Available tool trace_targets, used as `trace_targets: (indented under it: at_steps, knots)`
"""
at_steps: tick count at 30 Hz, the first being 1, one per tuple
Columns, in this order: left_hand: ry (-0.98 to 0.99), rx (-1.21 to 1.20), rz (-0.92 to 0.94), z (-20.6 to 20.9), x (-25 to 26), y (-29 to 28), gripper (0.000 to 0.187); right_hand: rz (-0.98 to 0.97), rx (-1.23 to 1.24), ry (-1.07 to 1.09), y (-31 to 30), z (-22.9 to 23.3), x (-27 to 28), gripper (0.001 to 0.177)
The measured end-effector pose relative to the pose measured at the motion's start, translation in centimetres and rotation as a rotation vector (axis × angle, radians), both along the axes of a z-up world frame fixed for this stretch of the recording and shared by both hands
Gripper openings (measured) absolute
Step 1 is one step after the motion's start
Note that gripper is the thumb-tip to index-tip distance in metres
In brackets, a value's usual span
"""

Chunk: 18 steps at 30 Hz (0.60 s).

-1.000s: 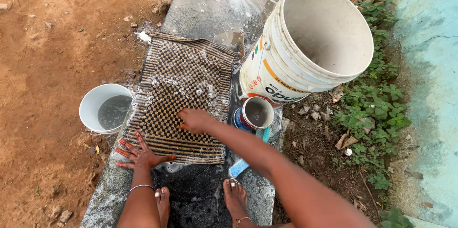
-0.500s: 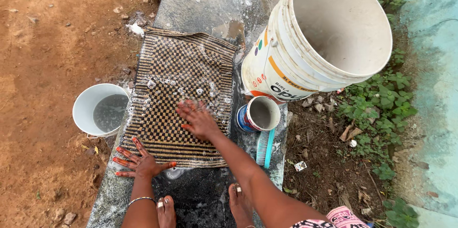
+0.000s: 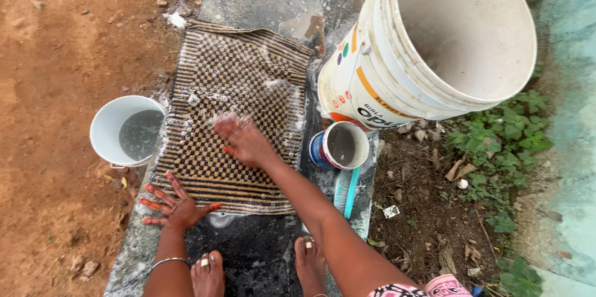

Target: The person applies soap to a mat on a stone slab, scrubs the mat by hand, rinses it with water from a bucket, and wrings it out.

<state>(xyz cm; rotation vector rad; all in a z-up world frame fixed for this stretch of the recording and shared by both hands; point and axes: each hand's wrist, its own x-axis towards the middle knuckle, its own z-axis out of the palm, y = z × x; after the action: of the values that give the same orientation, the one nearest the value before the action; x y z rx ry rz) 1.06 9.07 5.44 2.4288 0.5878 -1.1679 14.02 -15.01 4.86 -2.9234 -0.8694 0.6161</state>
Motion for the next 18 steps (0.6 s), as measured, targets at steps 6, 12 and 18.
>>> trace_targets:
  at_steps: [6,12,18]
  knots:
    - [-0.208,-0.122,-0.122,-6.1,-0.2,1.2,0.164,-0.408,0.148,-0.409,-6.6,-1.3,4.4,0.081]
    - [-0.262,-0.346,-0.374,-11.5,-1.1,2.3,0.142,0.386,0.278,-0.032,12.6,-1.1,-5.7,0.06]
    - [-0.057,-0.081,-0.131,-4.6,-0.7,0.3,0.151,0.111,0.328,-0.016,8.7,-1.4,2.0,0.057]
